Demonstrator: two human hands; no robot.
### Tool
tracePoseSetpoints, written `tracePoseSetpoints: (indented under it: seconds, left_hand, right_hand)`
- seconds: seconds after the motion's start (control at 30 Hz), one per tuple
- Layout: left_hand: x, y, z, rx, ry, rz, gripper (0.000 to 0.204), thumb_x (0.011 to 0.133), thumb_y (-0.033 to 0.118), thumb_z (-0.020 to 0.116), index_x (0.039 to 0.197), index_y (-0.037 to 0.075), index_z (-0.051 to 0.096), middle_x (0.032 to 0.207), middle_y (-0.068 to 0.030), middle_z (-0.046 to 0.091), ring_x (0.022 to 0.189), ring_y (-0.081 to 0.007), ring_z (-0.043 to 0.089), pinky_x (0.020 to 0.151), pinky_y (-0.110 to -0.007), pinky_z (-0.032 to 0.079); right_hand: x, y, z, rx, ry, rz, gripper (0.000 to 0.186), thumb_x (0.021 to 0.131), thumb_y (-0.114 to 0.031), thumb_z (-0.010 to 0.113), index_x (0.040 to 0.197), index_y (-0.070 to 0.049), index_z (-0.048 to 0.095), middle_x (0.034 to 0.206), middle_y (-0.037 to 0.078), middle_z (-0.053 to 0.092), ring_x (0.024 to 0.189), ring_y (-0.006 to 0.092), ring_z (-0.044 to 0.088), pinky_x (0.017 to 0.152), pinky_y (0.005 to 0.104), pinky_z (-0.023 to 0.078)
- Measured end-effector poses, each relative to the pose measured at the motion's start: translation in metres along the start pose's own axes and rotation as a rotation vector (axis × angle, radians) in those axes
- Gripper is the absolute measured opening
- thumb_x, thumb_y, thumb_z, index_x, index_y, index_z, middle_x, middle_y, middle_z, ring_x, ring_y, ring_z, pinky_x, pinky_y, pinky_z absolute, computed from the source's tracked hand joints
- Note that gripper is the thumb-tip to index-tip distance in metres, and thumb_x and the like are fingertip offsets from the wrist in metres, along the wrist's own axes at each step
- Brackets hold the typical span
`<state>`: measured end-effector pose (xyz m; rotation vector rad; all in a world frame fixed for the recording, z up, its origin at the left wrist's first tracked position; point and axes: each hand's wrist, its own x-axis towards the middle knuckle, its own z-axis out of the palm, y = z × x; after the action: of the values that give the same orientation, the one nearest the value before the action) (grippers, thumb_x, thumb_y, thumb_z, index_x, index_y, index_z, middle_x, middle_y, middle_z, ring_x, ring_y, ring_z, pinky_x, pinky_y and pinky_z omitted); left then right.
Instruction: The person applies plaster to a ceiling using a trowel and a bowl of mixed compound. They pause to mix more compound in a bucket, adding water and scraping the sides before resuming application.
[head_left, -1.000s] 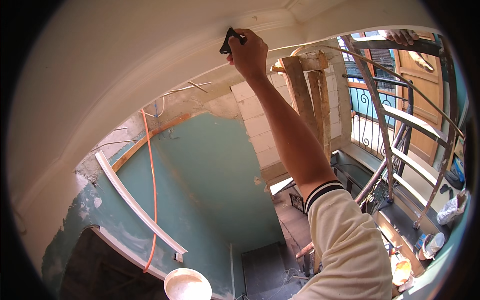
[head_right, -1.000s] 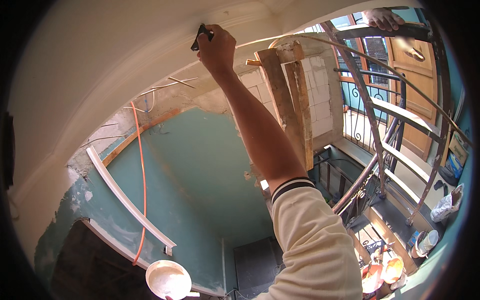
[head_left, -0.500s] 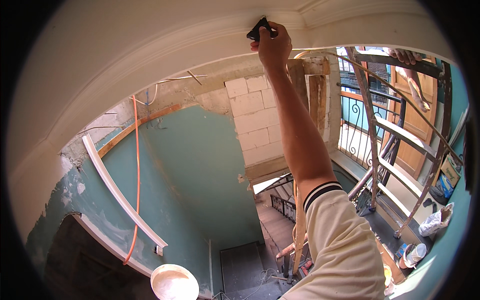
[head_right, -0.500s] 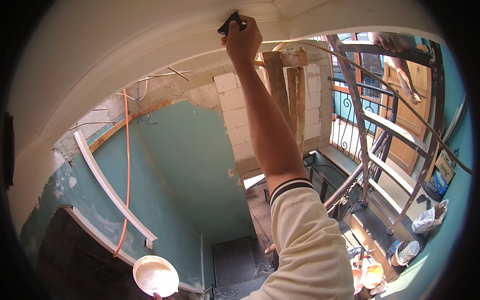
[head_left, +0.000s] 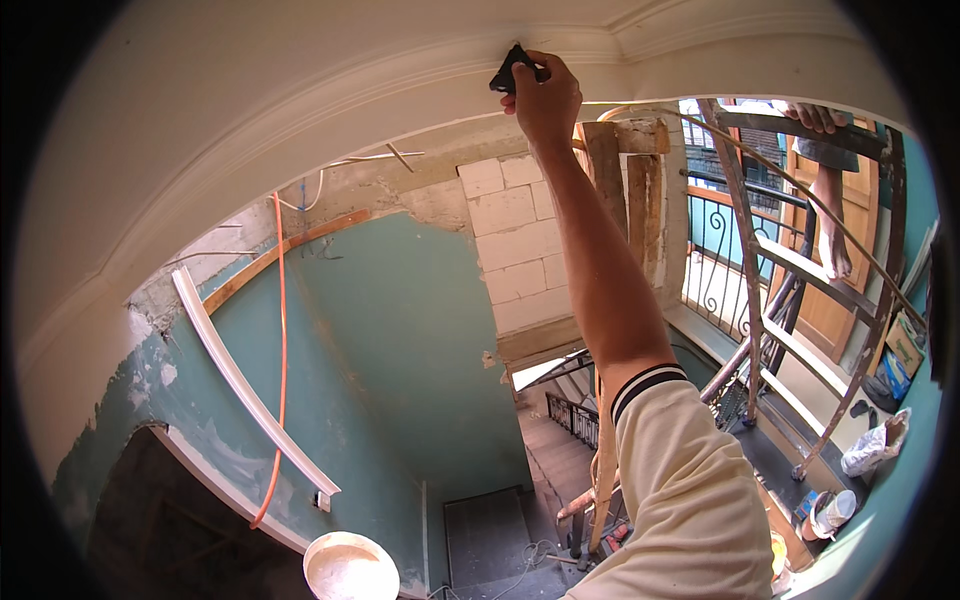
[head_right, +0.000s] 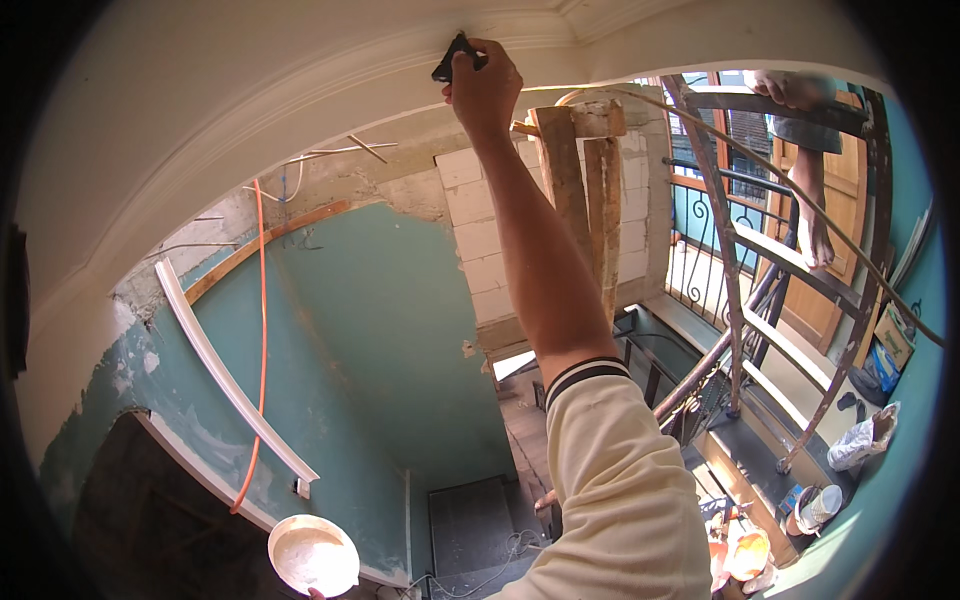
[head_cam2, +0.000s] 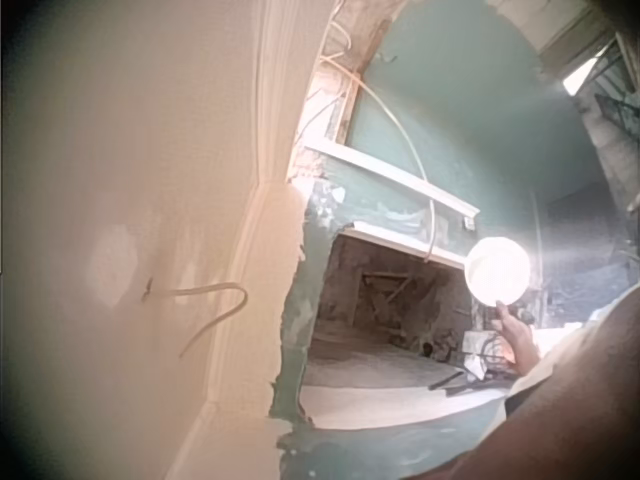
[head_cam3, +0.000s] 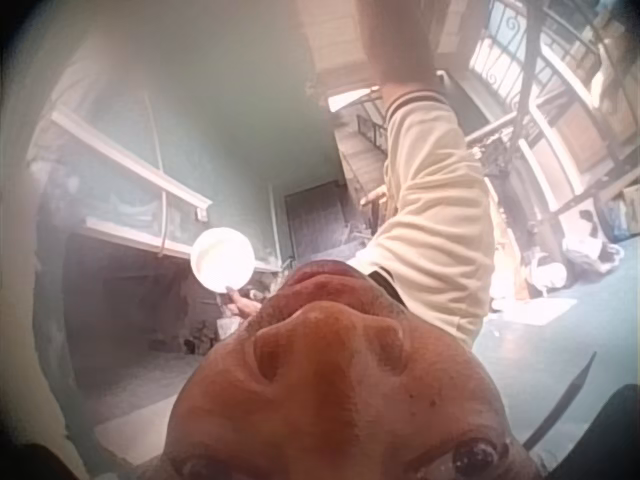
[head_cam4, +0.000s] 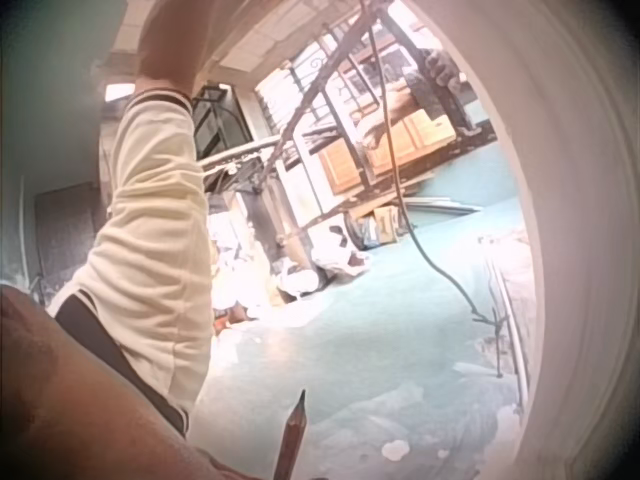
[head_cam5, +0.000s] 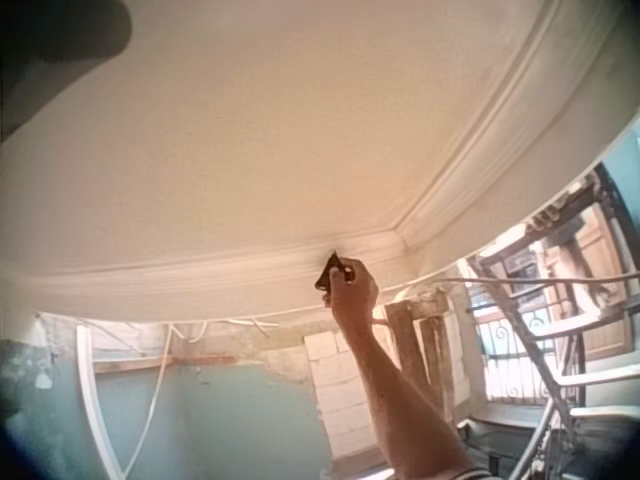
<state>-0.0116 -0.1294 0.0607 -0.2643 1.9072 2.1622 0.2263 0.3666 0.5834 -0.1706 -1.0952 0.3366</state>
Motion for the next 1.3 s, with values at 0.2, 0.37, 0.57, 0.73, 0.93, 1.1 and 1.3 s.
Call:
tracePoseSetpoints:
  seconds: [0.2,0.37,0.57,0.73,0.93,1.1,1.3]
  left_hand:
    - [0.011,-0.007,0.001,0.016,0.035,-0.007,0.081,0.091,0.053,0.079,0.149,0.005,0.047,0.136,-0.0202,0.058,0.114,-0.0334,0.059,0.087,-0.047,0.056]
    - [0.033,-0.023,-0.006,0.144,0.126,-0.002,0.080,0.090,0.056,0.078,0.145,0.005,0.049,0.134,-0.0199,0.058,0.110,-0.0330,0.060,0.084,-0.045,0.057]
    - [0.014,-0.005,0.000,0.124,0.032,0.010,0.079,0.089,0.063,0.077,0.138,0.006,0.052,0.130,-0.0197,0.058,0.105,-0.0327,0.059,0.087,-0.046,0.054]
    - [0.054,-0.041,-0.008,0.200,0.076,0.096,0.075,0.090,0.061,0.077,0.136,0.006,0.054,0.125,-0.0192,0.059,0.105,-0.0332,0.058,0.091,-0.048,0.052]
    - [0.001,0.005,0.015,0.080,0.086,-0.159,0.075,0.091,0.059,0.076,0.139,0.005,0.054,0.126,-0.0196,0.060,0.106,-0.0331,0.059,0.093,-0.049,0.051]
    - [0.007,-0.003,0.012,0.089,0.078,-0.141,0.074,0.091,0.057,0.076,0.140,0.006,0.054,0.128,-0.0196,0.060,0.108,-0.0325,0.059,0.094,-0.048,0.051]
    - [0.033,-0.022,0.014,0.110,0.071,-0.108,0.074,0.092,0.056,0.076,0.141,0.006,0.054,0.129,-0.0196,0.060,0.110,-0.0317,0.059,0.096,-0.048,0.051]
  right_hand:
    - [0.002,0.010,-0.012,0.078,0.178,-0.026,0.029,0.098,-0.012,0.065,0.120,0.006,0.064,0.081,0.015,0.071,0.054,0.0184,0.071,0.046,0.0301,0.058]
    - [0.008,0.012,-0.016,-0.022,-0.035,-0.022,0.029,0.096,-0.014,0.067,0.120,0.004,0.066,0.084,0.014,0.072,0.054,0.0179,0.071,0.047,0.0305,0.058]
    - [0.015,0.019,-0.037,0.012,0.180,-0.018,0.033,0.098,-0.012,0.068,0.126,0.004,0.066,0.087,0.012,0.072,0.057,0.0161,0.071,0.047,0.0281,0.057]
    - [0.030,0.020,-0.041,-0.126,0.117,-0.047,0.035,0.095,-0.019,0.068,0.123,0.002,0.069,0.086,0.014,0.076,0.056,0.0187,0.073,0.052,0.0298,0.057]
    - [0.012,0.022,-0.045,-0.043,0.147,-0.017,0.031,0.097,-0.014,0.069,0.124,0.002,0.068,0.092,0.011,0.073,0.058,0.0160,0.071,0.047,0.0275,0.054]
    - [0.035,0.026,-0.062,-0.119,0.277,-0.121,0.028,0.095,-0.014,0.065,0.117,0.004,0.067,0.077,0.015,0.073,0.052,0.0197,0.071,0.046,0.0323,0.055]
    - [0.038,0.020,-0.051,-0.262,0.123,-0.155,0.029,0.095,-0.015,0.068,0.120,0.001,0.070,0.082,0.011,0.076,0.056,0.0171,0.072,0.047,0.0276,0.056]
